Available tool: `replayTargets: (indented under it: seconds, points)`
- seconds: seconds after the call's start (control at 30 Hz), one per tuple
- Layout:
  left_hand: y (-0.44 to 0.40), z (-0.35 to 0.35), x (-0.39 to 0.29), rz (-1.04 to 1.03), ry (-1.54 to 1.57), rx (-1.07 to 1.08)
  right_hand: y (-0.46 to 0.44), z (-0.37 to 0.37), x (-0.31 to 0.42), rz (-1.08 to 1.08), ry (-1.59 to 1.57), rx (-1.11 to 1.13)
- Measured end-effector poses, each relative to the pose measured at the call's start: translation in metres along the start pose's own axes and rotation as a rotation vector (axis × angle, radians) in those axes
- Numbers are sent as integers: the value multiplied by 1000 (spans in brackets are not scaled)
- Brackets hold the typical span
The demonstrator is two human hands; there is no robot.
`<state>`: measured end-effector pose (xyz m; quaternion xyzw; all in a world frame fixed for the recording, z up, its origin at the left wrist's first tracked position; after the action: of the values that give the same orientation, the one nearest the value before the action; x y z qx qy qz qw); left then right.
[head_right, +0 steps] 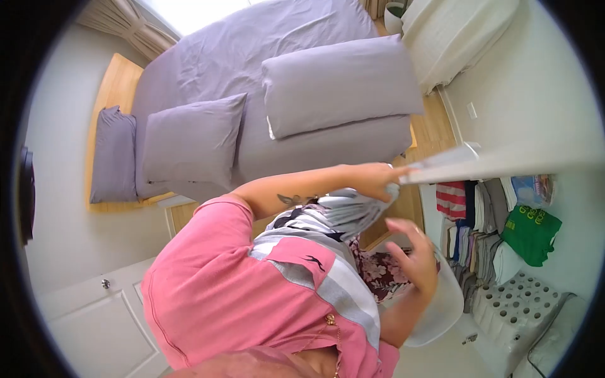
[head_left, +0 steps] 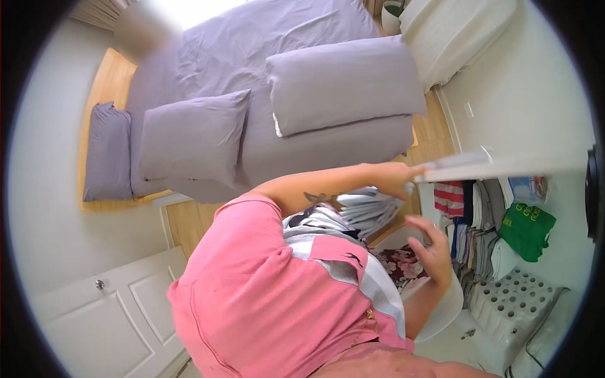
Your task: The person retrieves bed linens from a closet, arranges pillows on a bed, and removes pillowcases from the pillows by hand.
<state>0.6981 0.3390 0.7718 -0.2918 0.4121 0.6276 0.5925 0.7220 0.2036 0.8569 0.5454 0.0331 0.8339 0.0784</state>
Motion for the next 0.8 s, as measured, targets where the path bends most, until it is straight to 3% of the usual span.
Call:
replayTargets:
  seconds: [0.07,0.1,0.17,0.2,0.23,0.33,0.37,0.43,0.47,0.63,0.67,0.73,0.8]
  points:
    - [-7,-21,18,32,27,98,-48,-30,46,148,5,-108]
    - [-23,-43,37,-261,-64,-7,-74,-39,56,141,19,-107]
    - [1,-42,44,-534,-149,-161,-116,-51,76,180,362,-259]
    - [22,-37,56,-407,-90,-52,-126,-61,58,201,369,-216]
    - [46,-33,73,-273,-23,51,-132,-62,4,-13,543,-199]
    - [125,-7,131,-5,145,-33,-102,-67,-94,-653,907,-88]
    - [149,-4,155,91,217,-44,-81,-64,-141,-681,1012,26]
    - [198,12,190,255,302,-115,-55,-77,-160,-643,1133,109]
    - [223,22,196,330,301,-177,-44,-83,-162,-771,1080,135]
    - [287,42,220,496,230,-406,-18,-83,-147,-1096,1061,-124]
    - [295,45,222,451,239,-485,-20,-78,-162,-1097,1067,-122]
    - [315,55,206,454,240,-565,-52,-93,-182,-807,597,55]
    - [325,55,189,433,248,-559,-113,-127,-124,-341,514,104]
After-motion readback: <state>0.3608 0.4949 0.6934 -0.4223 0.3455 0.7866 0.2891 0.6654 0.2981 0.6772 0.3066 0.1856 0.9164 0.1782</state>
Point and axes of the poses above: each hand's wrist, its own y-axis away from the middle knuckle, its own z-axis out of the back of the hand, x = y × z, the point moved 7 cm from there along -y, towards the middle knuckle, and after that the axes turned 5 degrees about x, right-handed, at the moved point
